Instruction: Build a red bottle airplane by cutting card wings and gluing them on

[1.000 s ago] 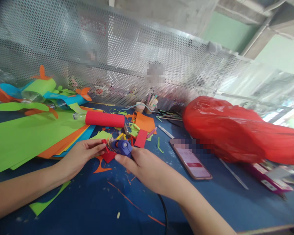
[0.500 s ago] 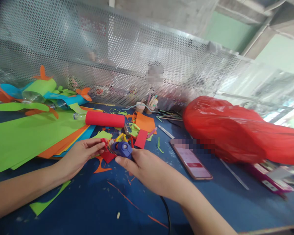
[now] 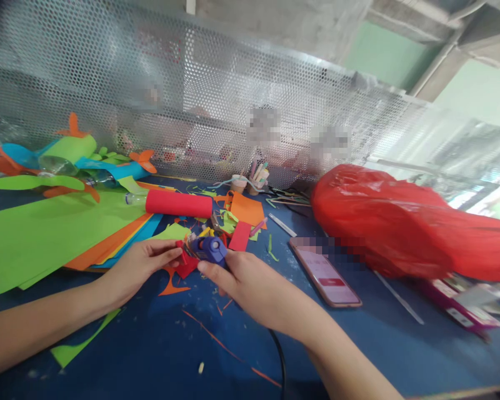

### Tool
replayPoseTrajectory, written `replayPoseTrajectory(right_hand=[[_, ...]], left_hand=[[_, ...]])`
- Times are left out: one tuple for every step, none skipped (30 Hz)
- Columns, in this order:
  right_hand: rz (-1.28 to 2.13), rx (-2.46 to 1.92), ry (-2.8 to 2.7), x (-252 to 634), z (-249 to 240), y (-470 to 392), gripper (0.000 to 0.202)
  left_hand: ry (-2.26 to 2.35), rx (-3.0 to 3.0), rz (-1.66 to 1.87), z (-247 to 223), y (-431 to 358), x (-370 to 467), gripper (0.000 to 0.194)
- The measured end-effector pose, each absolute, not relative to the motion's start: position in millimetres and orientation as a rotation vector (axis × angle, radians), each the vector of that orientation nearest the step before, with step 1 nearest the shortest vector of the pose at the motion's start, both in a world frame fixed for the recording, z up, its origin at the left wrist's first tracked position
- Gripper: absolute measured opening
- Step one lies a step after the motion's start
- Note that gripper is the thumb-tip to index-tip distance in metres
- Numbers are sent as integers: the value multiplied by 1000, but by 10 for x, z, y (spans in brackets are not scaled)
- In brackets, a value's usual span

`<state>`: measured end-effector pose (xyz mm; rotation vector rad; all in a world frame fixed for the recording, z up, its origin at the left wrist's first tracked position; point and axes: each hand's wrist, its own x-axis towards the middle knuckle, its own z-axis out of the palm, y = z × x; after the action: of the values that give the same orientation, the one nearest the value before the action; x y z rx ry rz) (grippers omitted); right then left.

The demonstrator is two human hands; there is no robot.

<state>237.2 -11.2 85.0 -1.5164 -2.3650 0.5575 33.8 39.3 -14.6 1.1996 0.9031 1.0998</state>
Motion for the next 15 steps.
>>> replayPoseTrajectory(right_hand=[[546,-1517,-2364,2371,852,-112,45],[535,-1521,-2365,2370,855,-111,45],[524,-1524,-2369,2369,859,-110,44],[518,-1528,-2375,2368,862,-109,44],[518,-1535,-2380,2367,866,-107,43],[522,-1541,-2382,2366,869,-106,42],[527,-1546,-2380,2366,870,-103,42],[531,-1546,-2374,2367,869,-101,42],[537,-1543,-2369,2370,865,-98,42],[541,-1536,-2365,2373,858,-96,43],[543,-1524,-2362,2379,850,-93,43],[545,-1512,-2360,2385,841,-91,44],[547,-1497,-2356,2393,835,-90,44],[549,-1484,-2349,2404,832,-89,45],[551,-1476,-2338,2416,836,-88,46]], left_hand=[[907,1223,1090,-141,390,339,24],[915,1244,1082,-135,385,340,24],[928,1259,1077,-126,379,342,24],[942,1268,1073,-114,373,345,24],[956,1273,1071,-100,367,349,24],[970,1273,1066,-85,361,353,24],[981,1271,1061,-70,356,357,23],[989,1267,1057,-56,351,360,23],[994,1264,1052,-46,346,362,23],[996,1261,1049,-40,343,363,22],[996,1258,1047,-39,341,362,22],[993,1255,1046,-44,341,360,22],[987,1247,1048,-55,342,357,22],[978,1234,1049,-70,346,353,23],[966,1214,1053,-88,352,349,24]])
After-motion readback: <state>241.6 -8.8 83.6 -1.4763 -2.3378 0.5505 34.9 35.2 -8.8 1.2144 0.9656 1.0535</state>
